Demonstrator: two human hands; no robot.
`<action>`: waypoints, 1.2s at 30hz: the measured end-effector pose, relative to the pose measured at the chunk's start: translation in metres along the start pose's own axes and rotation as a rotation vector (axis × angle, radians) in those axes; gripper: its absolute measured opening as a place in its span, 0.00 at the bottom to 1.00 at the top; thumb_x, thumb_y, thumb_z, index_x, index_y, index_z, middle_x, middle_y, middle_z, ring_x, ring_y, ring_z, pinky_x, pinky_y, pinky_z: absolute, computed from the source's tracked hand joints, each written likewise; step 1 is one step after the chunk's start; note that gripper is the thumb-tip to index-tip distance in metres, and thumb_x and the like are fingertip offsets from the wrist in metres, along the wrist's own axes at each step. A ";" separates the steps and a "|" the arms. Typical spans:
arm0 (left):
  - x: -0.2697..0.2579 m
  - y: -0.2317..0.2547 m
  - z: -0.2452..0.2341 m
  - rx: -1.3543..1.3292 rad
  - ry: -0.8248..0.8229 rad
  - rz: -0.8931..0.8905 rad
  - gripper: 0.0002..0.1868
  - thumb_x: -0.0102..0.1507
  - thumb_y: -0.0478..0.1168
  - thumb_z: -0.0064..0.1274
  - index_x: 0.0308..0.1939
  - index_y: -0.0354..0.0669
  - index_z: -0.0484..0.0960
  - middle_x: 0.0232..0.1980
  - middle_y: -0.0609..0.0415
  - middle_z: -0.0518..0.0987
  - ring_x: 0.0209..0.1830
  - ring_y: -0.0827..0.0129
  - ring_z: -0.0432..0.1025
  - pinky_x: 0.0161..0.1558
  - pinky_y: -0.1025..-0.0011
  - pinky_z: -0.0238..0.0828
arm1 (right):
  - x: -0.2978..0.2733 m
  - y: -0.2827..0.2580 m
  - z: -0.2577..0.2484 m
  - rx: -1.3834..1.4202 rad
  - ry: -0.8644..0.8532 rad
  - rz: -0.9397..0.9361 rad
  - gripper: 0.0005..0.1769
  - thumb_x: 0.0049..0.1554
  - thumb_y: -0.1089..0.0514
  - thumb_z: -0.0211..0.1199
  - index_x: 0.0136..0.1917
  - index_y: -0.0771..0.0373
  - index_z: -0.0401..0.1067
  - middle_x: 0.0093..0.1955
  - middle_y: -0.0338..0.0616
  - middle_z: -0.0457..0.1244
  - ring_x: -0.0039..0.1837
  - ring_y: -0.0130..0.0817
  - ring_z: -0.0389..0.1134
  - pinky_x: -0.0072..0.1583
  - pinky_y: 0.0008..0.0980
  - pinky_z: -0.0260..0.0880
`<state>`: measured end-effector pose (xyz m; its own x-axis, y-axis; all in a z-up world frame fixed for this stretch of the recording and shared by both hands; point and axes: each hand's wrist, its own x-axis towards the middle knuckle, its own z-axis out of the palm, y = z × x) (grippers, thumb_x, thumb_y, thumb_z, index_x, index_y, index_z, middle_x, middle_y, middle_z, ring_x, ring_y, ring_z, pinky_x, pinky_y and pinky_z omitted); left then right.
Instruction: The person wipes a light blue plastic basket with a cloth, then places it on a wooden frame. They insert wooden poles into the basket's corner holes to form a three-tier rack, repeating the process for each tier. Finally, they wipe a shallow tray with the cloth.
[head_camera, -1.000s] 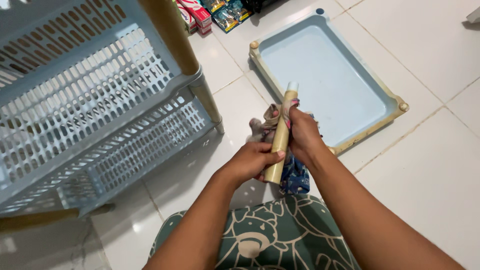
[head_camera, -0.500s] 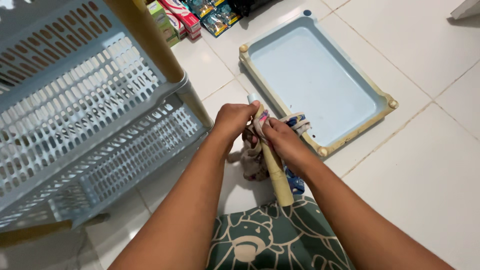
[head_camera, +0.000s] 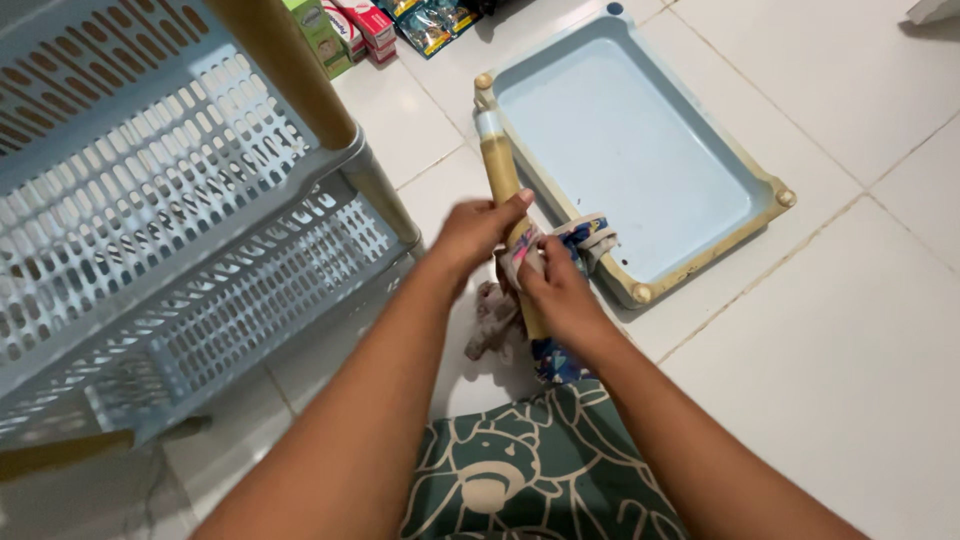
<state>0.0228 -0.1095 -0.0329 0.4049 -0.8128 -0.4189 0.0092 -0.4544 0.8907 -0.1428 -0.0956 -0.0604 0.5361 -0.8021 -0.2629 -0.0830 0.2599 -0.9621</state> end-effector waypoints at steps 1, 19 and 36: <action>-0.007 0.002 0.002 0.015 -0.091 -0.056 0.30 0.57 0.66 0.58 0.32 0.40 0.87 0.32 0.52 0.85 0.32 0.68 0.78 0.38 0.69 0.74 | 0.003 0.001 0.003 0.015 -0.004 -0.010 0.21 0.64 0.55 0.52 0.68 0.63 0.59 0.52 0.44 0.66 0.50 0.28 0.68 0.51 0.28 0.69; -0.010 0.052 -0.005 0.208 0.417 0.163 0.28 0.59 0.70 0.48 0.46 0.54 0.81 0.37 0.57 0.85 0.36 0.66 0.80 0.41 0.63 0.74 | 0.023 0.063 -0.021 -0.766 0.086 -0.322 0.24 0.56 0.63 0.62 0.66 0.61 0.68 0.62 0.58 0.63 0.61 0.53 0.67 0.63 0.45 0.67; -0.030 -0.050 0.000 0.132 -0.152 -0.224 0.27 0.57 0.45 0.57 0.58 0.43 0.70 0.42 0.46 0.84 0.39 0.63 0.80 0.44 0.63 0.78 | 0.057 0.145 -0.111 -0.119 0.292 0.426 0.16 0.64 0.52 0.52 0.54 0.66 0.73 0.49 0.59 0.68 0.55 0.58 0.69 0.53 0.45 0.68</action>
<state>0.0100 -0.0628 -0.0651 0.2649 -0.7278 -0.6326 -0.0404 -0.6638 0.7468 -0.2173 -0.1635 -0.2232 0.1798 -0.7595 -0.6251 -0.3463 0.5459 -0.7629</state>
